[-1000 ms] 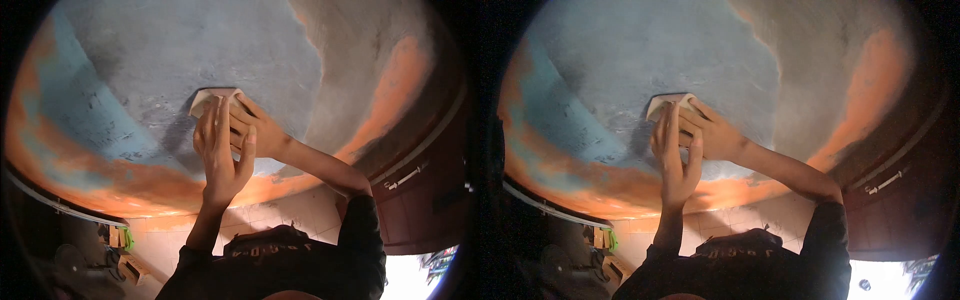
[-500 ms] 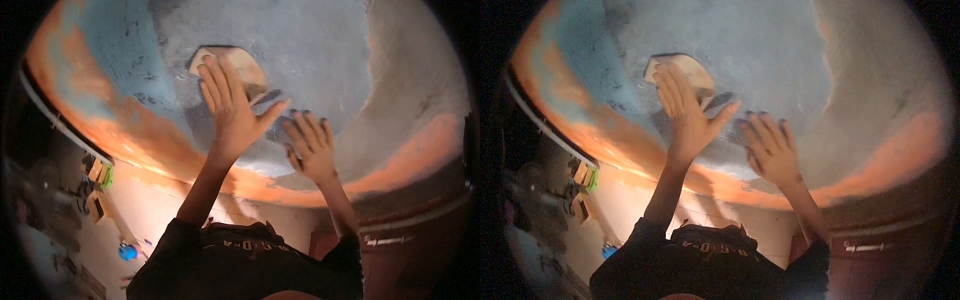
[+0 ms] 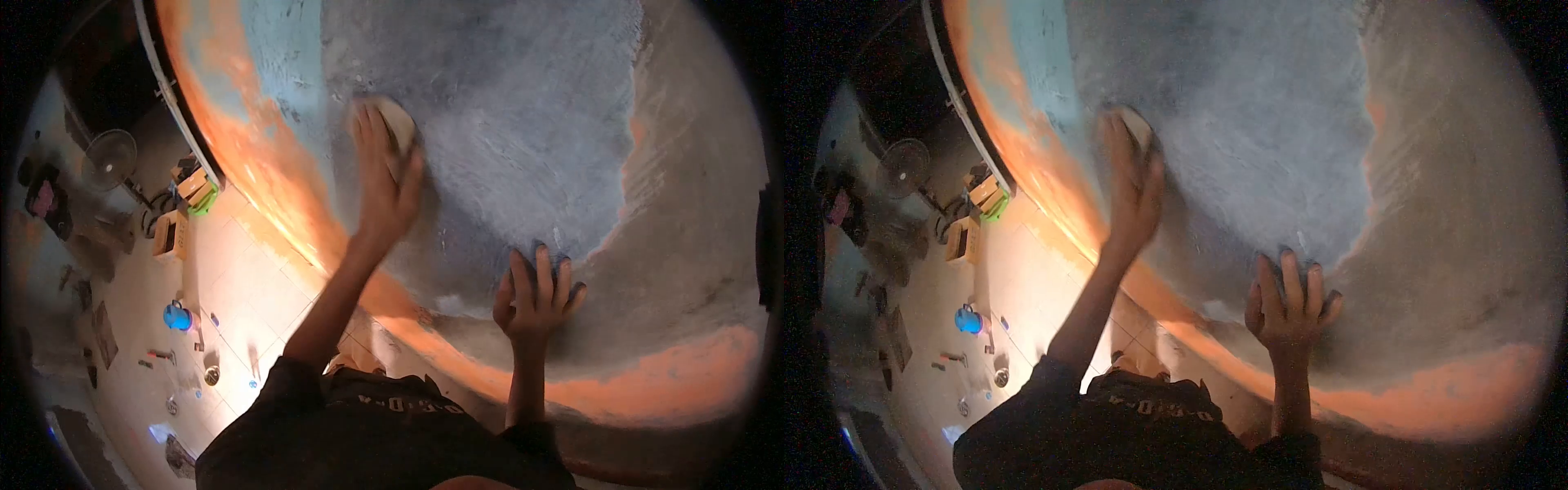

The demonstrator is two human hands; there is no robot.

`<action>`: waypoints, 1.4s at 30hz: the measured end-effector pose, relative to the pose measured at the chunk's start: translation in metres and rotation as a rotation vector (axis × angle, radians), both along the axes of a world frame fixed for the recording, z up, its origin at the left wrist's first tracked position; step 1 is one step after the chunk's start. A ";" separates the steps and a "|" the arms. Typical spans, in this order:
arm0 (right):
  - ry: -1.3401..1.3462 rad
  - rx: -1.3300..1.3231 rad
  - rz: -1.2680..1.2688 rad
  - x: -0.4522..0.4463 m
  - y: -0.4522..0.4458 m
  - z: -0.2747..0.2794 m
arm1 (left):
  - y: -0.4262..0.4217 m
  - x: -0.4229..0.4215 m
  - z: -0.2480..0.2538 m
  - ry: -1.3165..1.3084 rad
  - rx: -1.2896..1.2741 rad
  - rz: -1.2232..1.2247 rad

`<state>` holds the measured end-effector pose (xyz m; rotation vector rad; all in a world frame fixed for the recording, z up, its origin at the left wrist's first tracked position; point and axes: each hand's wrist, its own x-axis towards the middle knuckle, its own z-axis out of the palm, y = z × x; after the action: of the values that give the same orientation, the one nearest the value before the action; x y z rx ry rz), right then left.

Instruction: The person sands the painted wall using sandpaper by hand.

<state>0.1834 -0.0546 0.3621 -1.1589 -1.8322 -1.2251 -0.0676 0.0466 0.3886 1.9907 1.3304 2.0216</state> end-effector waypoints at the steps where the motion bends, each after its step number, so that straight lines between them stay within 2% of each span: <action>1: -0.009 0.002 0.009 0.001 -0.001 0.001 | 0.007 -0.009 0.010 0.001 0.001 0.014; 4: 0.013 -0.044 0.038 0.003 -0.008 0.003 | 0.015 -0.013 0.024 -0.044 0.041 0.065; 6: 0.029 -0.054 0.087 0.005 -0.007 0.002 | 0.009 0.001 0.008 -0.115 0.035 0.005; 9: 0.052 -0.085 0.152 0.007 -0.010 0.003 | -0.015 0.031 -0.017 -0.074 0.007 0.015; 14: 0.035 -0.123 0.225 0.008 -0.015 0.010 | 0.019 -0.018 0.027 -0.101 0.048 0.001; 17: 0.046 -0.139 0.249 0.007 -0.016 0.012 | 0.022 -0.025 0.033 -0.113 0.077 -0.025; 19: 0.077 -0.170 0.257 0.006 -0.019 0.011 | 0.016 -0.013 0.017 -0.097 0.063 -0.012; 21: 0.095 -0.179 0.253 0.001 -0.022 0.013 | -0.001 0.016 -0.021 0.054 0.040 0.114; 22: 0.110 -0.190 0.251 0.000 -0.022 0.013 | -0.007 0.020 -0.022 0.055 0.044 0.115; 24: 0.114 -0.203 0.269 -0.002 -0.021 0.012 | -0.018 0.023 -0.018 0.015 -0.010 0.008; 27: 0.115 -0.242 0.304 -0.006 -0.019 0.011 | 0.002 -0.021 0.020 0.035 0.011 0.020; 30: 0.137 -0.270 0.336 -0.012 -0.016 0.007 | 0.018 -0.038 0.029 0.017 0.027 0.035; 34: 0.186 -0.357 0.334 -0.024 -0.017 0.002 | -0.007 0.009 -0.033 0.043 -0.084 0.118; 36: 0.169 -0.348 0.342 -0.032 -0.010 0.001 | -0.019 0.017 -0.064 0.133 -0.110 0.021; 40: 0.152 -0.316 0.358 -0.054 0.006 -0.004 | 0.011 -0.033 -0.022 0.086 -0.105 0.070; 42: 0.142 -0.313 0.349 -0.069 0.015 -0.003 | 0.030 -0.071 -0.010 0.036 -0.021 0.022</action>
<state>0.1144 -0.0397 0.3592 -0.9996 -2.0566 -0.6608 -0.1388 0.0762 0.3787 2.0219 1.3803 1.9820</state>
